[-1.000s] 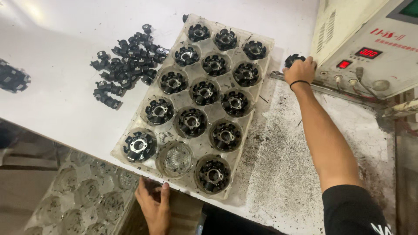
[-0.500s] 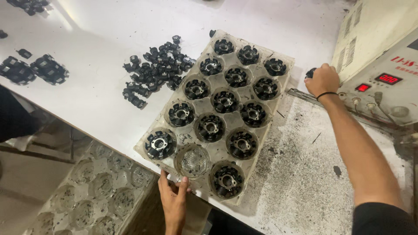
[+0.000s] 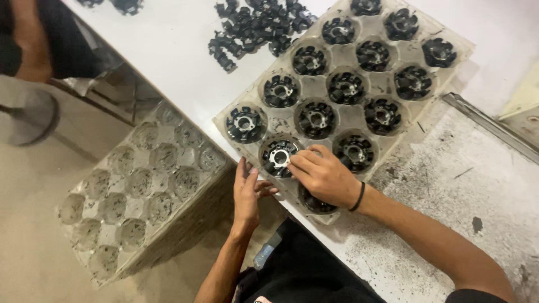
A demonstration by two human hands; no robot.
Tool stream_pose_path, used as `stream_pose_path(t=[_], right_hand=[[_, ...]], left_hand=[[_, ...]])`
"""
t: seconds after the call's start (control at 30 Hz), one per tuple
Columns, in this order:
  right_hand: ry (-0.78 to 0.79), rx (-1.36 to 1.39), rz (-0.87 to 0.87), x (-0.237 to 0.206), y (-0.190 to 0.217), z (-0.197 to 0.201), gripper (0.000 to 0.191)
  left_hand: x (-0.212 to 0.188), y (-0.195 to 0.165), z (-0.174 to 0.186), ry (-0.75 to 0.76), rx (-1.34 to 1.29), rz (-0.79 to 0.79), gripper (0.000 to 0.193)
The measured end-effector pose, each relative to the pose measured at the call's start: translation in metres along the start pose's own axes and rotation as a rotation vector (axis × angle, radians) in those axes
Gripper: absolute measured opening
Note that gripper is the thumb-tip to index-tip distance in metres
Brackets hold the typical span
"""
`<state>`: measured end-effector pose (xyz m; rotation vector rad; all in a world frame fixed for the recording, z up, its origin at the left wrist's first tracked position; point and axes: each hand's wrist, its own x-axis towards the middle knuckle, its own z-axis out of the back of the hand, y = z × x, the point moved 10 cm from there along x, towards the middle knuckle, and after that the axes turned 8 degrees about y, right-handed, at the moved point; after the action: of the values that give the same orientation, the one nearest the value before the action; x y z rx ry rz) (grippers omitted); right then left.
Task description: The person tests black plastic-motor components on a workbench using red test probes, then transfers the parts from trays onto the bench and arranges them in rows. The person then uses a soldering iron to solder the arranged components one by one.
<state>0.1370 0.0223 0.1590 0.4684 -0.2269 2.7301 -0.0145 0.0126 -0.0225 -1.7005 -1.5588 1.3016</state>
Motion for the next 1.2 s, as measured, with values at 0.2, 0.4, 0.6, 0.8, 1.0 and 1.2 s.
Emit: stream_pose_path(t=[0.2,0.4,0.6,0.8,1.0,1.2], right_hand=[[-0.057,1.312,-0.721,-0.075,-0.071,-0.014,0.034],[-0.427,2.165,-0.620,-0.111,-0.059,-0.028,0.034],[-0.212,0.870,-1.110,-0.169,-0.113,-0.017,0.025],[-0.616,1.116,-1.501,-0.249,-0.221,-0.069,0.046],[-0.499,0.905,-1.546,-0.293,-0.280,-0.068,0.030],[-0.873,1.047,-1.506,-0.326,-0.293,-0.045,0.042]], left_hand=[[0.003,0.002,-0.009,0.087,-0.101,-0.005,0.068],[0.010,-0.001,-0.016,0.117,-0.060,-0.010,0.053],[0.027,-0.003,-0.018,0.073,-0.026,-0.049,0.049],[0.026,-0.007,-0.047,0.069,-0.032,-0.004,0.050],[0.035,0.007,-0.125,0.244,-0.079,0.089,0.057],[0.098,0.041,-0.203,0.294,-0.145,0.244,0.070]])
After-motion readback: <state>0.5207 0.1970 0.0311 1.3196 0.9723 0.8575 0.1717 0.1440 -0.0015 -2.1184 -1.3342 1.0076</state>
